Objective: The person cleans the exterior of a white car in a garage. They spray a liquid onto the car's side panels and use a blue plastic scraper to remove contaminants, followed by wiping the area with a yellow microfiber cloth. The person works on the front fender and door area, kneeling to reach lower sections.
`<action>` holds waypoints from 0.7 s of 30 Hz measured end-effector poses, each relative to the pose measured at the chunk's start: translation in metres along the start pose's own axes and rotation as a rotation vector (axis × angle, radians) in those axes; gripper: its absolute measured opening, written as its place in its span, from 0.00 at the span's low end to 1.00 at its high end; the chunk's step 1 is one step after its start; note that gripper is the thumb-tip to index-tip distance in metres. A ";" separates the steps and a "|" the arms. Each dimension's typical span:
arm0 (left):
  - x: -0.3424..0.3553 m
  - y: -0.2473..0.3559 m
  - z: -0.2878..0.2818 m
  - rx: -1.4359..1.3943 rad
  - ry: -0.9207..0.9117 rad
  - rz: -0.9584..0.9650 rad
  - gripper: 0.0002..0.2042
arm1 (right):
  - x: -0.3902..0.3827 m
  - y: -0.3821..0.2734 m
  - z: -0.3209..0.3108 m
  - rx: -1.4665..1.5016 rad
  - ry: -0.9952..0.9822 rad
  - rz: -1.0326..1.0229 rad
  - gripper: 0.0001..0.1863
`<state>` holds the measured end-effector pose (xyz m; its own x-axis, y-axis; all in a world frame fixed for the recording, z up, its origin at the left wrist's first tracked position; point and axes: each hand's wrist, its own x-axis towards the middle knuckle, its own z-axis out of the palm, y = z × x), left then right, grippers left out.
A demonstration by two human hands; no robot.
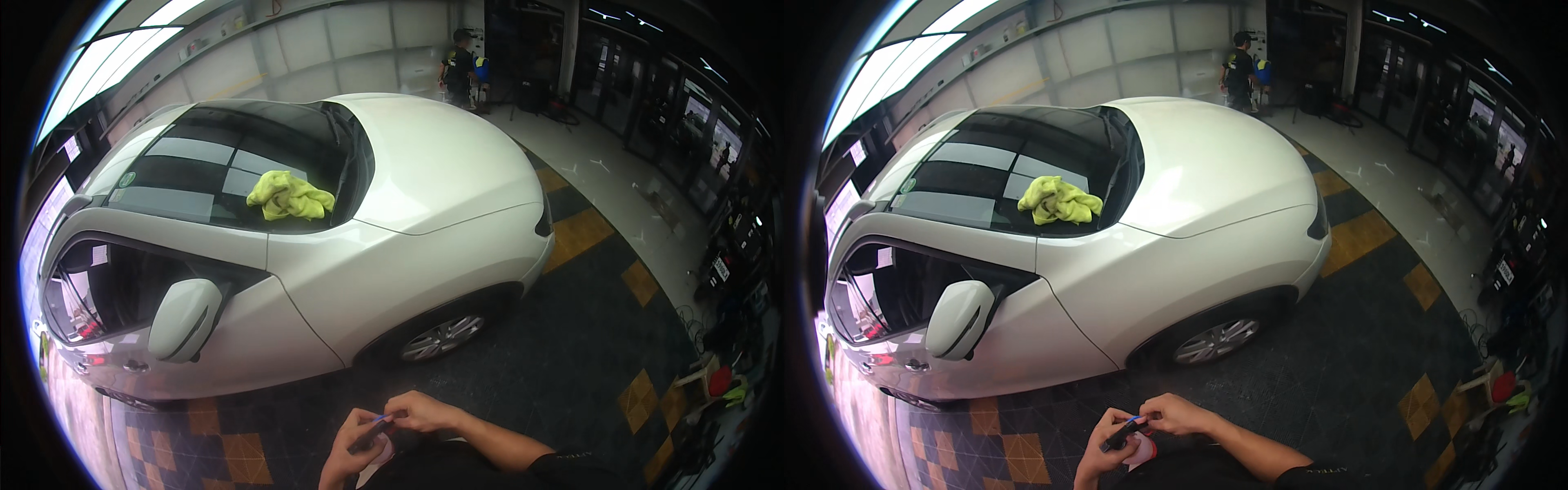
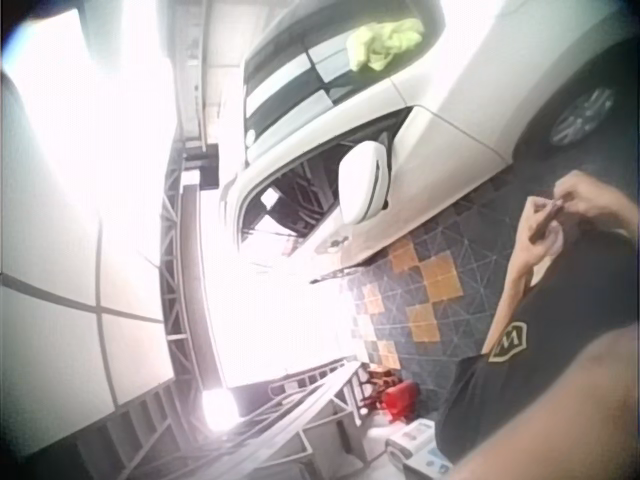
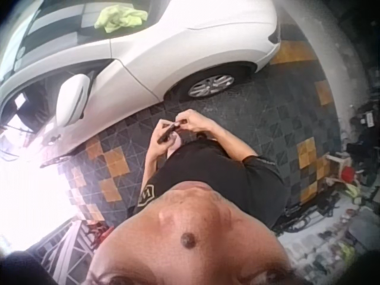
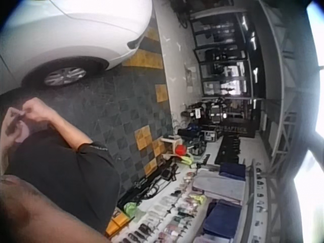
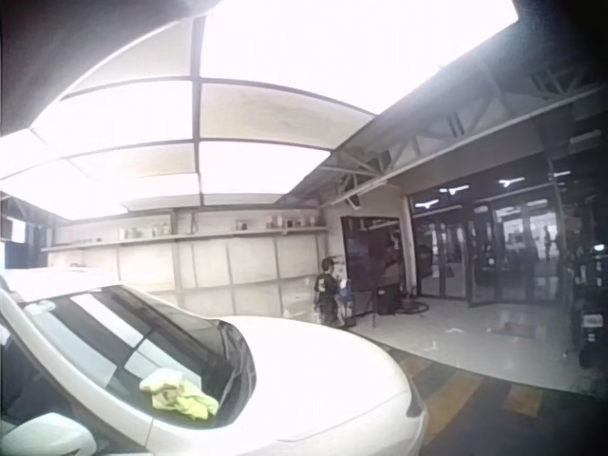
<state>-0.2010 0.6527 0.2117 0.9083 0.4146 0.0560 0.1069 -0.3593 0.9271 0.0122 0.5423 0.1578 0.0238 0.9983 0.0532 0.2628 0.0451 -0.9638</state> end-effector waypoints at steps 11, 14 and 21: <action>-0.003 0.014 0.005 0.014 -0.006 -0.020 0.24 | -0.009 0.005 -0.003 0.005 -0.057 0.025 0.07; -0.002 0.016 0.006 -0.017 -0.010 -0.023 0.24 | -0.010 0.003 -0.006 -0.049 -0.008 -0.027 0.08; 0.000 0.012 0.008 0.006 -0.042 -0.005 0.25 | -0.013 0.003 -0.005 -0.087 0.041 -0.002 0.10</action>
<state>-0.1962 0.6419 0.2196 0.9237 0.3815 0.0355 0.1140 -0.3620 0.9252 0.0176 0.5289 0.1558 0.0618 0.9958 0.0672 0.3453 0.0418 -0.9376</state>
